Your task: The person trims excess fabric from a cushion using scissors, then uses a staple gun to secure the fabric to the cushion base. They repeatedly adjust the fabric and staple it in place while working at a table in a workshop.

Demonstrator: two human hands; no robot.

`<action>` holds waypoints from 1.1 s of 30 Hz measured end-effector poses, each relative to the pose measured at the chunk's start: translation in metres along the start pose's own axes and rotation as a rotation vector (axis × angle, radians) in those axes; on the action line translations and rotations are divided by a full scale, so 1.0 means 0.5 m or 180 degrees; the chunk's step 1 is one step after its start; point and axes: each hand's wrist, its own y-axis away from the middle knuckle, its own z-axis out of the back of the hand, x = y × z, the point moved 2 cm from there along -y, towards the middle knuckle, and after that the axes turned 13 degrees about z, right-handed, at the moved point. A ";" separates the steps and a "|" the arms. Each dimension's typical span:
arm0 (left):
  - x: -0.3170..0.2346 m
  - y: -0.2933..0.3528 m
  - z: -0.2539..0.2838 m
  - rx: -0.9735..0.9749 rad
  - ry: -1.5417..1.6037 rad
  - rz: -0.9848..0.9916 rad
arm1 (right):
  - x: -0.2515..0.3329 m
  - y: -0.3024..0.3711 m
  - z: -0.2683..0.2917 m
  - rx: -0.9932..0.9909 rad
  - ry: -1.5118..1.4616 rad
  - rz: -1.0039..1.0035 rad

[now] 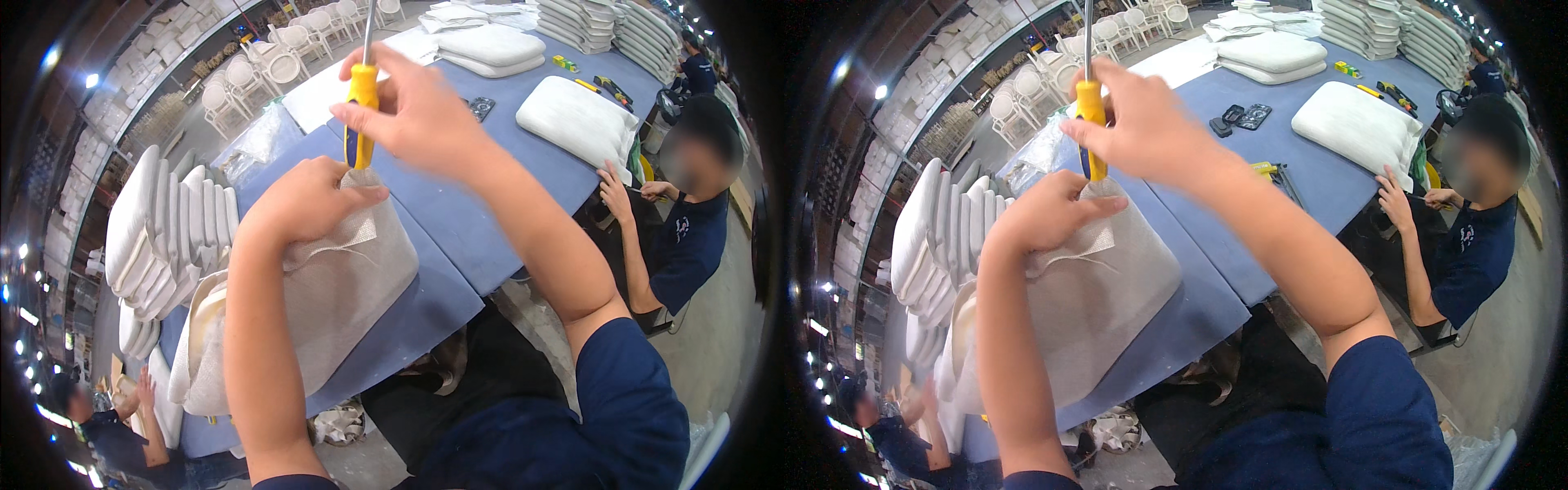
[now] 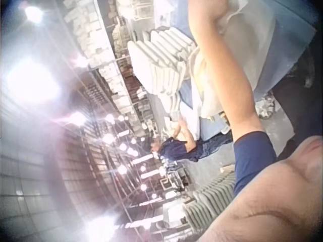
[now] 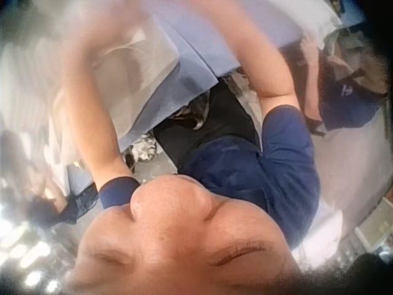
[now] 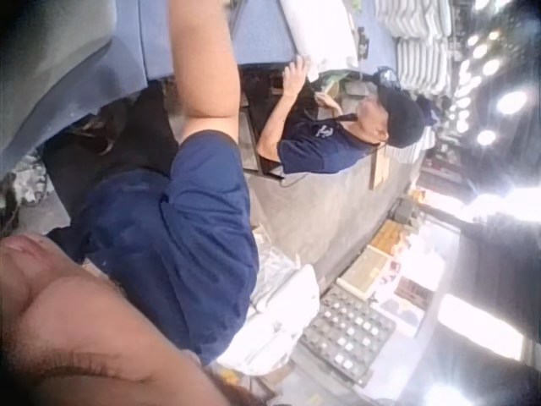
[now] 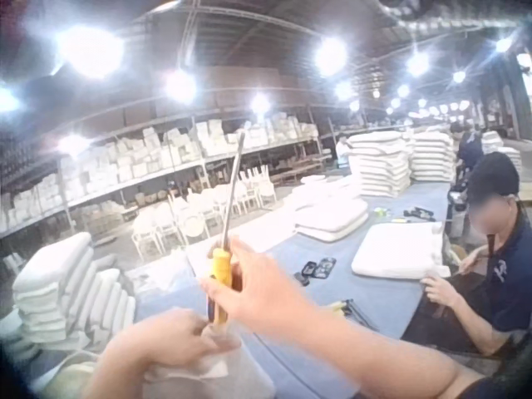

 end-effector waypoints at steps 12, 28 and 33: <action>0.001 -0.002 -0.006 -0.0176 0.0052 -0.0307 | 0.040 0.000 0.015 -0.0608 -0.0350 0.0460; -0.005 0.007 -0.019 -0.0256 -0.0016 -0.0220 | -0.028 0.006 0.012 -0.0753 -0.0762 -0.0090; -0.010 -0.007 -0.018 -0.0068 -0.0061 -0.0163 | -0.066 0.035 -0.030 -0.0211 -0.0995 -0.0393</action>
